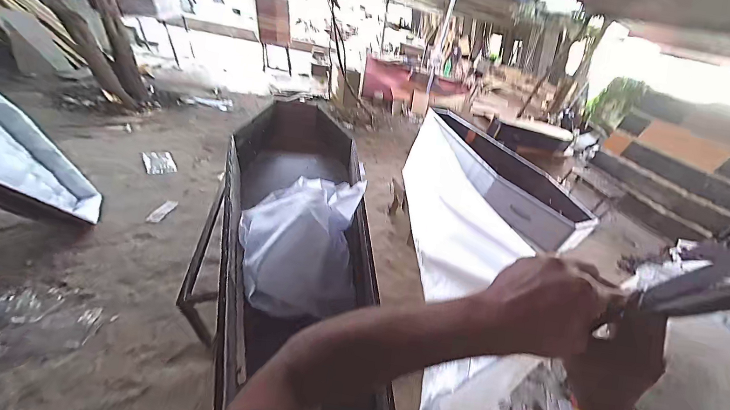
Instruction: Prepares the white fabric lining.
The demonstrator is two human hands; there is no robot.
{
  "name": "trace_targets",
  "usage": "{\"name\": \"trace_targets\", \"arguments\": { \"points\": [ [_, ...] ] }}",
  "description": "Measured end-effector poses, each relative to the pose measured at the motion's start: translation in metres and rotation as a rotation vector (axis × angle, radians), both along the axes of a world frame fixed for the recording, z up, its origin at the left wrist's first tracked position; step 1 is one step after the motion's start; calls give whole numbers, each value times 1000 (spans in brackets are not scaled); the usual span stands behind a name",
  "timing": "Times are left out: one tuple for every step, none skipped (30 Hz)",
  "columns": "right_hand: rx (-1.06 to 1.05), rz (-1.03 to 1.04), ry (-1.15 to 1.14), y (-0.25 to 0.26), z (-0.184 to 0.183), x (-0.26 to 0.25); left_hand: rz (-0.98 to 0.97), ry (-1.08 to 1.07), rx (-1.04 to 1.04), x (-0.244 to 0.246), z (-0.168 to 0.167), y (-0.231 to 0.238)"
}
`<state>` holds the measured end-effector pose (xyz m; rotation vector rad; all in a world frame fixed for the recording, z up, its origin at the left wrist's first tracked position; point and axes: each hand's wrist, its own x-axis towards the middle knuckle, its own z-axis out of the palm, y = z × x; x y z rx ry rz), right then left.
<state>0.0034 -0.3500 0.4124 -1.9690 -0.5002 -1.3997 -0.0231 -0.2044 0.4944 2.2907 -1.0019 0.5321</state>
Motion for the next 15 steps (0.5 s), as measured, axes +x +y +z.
{"name": "trace_targets", "arguments": {
  "points": [
    [13,25,-4,2,1,0,-16,-51,-56,-1,-2,2],
    [28,48,-8,4,2,1,-39,-89,-115,-2,-4,4],
    [43,78,-13,7,3,2,-57,-115,-163,-2,-7,6],
    [54,115,-20,9,4,3,-69,-128,-194,-1,-9,9],
    [60,150,-24,11,4,4,-76,-127,-212,-2,-11,11],
    [64,170,-34,12,3,4,-73,-128,-217,-3,-13,13],
    [68,167,-51,15,3,4,-66,-140,-214,-5,-15,14],
    [71,150,-72,17,2,4,-57,-157,-206,-6,-17,15],
    [78,134,-89,19,0,5,-49,-177,-199,-7,-18,15],
    [87,132,-97,20,-2,5,-47,-192,-196,-8,-20,15],
    [99,137,-98,20,-5,5,-52,-198,-196,-9,-22,15],
    [110,138,-99,20,-7,6,-59,-200,-196,-9,-24,15],
    [119,145,-97,19,-8,5,-67,-205,-196,-8,-25,14],
    [129,169,-95,19,-9,5,-74,-218,-199,-7,-27,14],
    [144,199,-88,18,-8,5,-78,-229,-199,-6,-28,14]
  ]
}}
